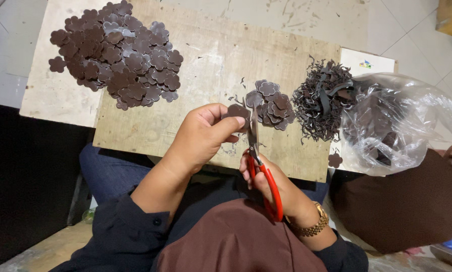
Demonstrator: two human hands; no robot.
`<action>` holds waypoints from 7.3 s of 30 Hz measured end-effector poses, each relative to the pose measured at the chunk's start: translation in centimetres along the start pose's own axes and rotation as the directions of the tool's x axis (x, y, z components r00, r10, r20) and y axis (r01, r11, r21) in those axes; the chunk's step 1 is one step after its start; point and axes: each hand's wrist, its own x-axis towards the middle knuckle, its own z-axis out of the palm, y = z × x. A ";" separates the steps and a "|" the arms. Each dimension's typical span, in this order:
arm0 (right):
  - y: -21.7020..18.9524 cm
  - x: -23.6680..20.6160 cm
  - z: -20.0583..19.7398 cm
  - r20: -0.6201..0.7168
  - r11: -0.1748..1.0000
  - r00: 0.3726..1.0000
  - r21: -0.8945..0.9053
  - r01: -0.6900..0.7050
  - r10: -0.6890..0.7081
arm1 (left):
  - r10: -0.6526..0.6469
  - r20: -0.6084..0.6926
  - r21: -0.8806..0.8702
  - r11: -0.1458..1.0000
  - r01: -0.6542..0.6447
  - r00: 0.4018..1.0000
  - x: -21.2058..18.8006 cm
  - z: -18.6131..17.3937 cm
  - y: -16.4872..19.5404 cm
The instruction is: The person uses red-handled scissors to trim the edges of dark brown flower-shaped fabric pieces. They hold each piece in the left hand and carefully cut around the perimeter with the right hand, then place the finished piece onto a growing pile on the wooden board.
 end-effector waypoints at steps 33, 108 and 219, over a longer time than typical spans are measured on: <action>0.0 0.2 0.3 -0.033 0.990 0.998 0.131 -0.047 0.051 | 0.070 0.039 0.124 0.989 -0.074 0.997 -0.3 0.4 -0.3; 0.1 -0.1 0.0 0.015 0.985 0.999 0.170 -0.043 0.041 | 0.099 0.126 0.033 0.994 -0.104 0.987 -0.4 0.2 -0.7; 0.5 -0.4 -0.2 -0.040 0.995 0.999 0.094 -0.023 0.027 | 0.106 0.039 0.036 0.994 -0.108 0.994 -0.4 0.7 -0.3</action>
